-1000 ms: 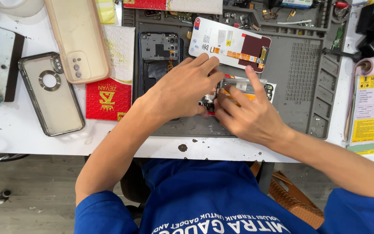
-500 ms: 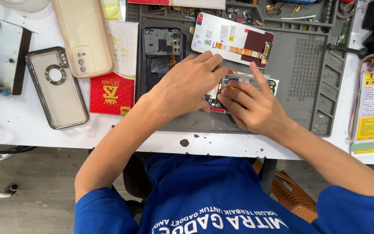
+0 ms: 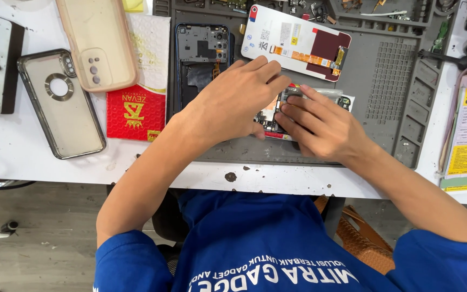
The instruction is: Reassembling the internal components of a mobile phone, including transferring the motherboard and battery to a new frame.
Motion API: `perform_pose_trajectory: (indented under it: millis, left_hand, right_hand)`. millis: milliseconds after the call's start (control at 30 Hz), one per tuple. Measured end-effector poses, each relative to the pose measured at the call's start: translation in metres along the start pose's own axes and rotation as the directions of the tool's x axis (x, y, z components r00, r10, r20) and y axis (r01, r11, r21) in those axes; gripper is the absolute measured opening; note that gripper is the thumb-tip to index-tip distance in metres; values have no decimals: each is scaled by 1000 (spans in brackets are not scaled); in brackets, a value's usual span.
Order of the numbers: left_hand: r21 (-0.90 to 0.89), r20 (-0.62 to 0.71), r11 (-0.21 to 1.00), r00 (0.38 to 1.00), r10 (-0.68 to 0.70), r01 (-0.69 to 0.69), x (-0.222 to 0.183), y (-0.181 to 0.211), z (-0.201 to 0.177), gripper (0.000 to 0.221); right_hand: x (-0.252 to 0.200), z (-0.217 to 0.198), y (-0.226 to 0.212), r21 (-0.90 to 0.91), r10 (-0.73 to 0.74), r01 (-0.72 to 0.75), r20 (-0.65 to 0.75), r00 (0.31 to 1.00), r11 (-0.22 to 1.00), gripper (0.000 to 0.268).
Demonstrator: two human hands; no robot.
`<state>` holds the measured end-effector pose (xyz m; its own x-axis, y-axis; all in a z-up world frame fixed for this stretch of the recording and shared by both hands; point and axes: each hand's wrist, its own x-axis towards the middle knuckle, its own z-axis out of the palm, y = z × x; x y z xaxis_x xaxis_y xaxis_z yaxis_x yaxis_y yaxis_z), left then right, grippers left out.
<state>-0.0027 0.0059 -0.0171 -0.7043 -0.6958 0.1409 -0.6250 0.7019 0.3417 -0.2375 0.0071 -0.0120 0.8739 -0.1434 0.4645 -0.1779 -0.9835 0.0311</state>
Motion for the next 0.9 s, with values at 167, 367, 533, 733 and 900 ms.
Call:
perform_pose_trajectory:
  millis: [167,367,533,733,900]
  left_hand:
    - [29,-43,999,999,14,-13,-1,1,2,94]
    - [0,-39,1000,999,7,-7,1,0,4,94]
    - [-6,-51,1000,999,2,-2,0,3,1,97]
    - [-2,-60,1000,998,-13,13,1,5,0,100]
    - [49,-72,999,997,-16,20,1,6,-1,105]
  right_hand:
    - [2,-2,3,27,-28,28,3,1000,999,27]
    - [9,-8,0,-57,-26,29,57,998,998,16]
    - [7,-4,-7,-123,-4,11,55,998,992,12]
    - [11,0,-11,-91,74,-72,23,997,993,11]
    - [12,1,-15,-122,100,-96,23,995,988,15]
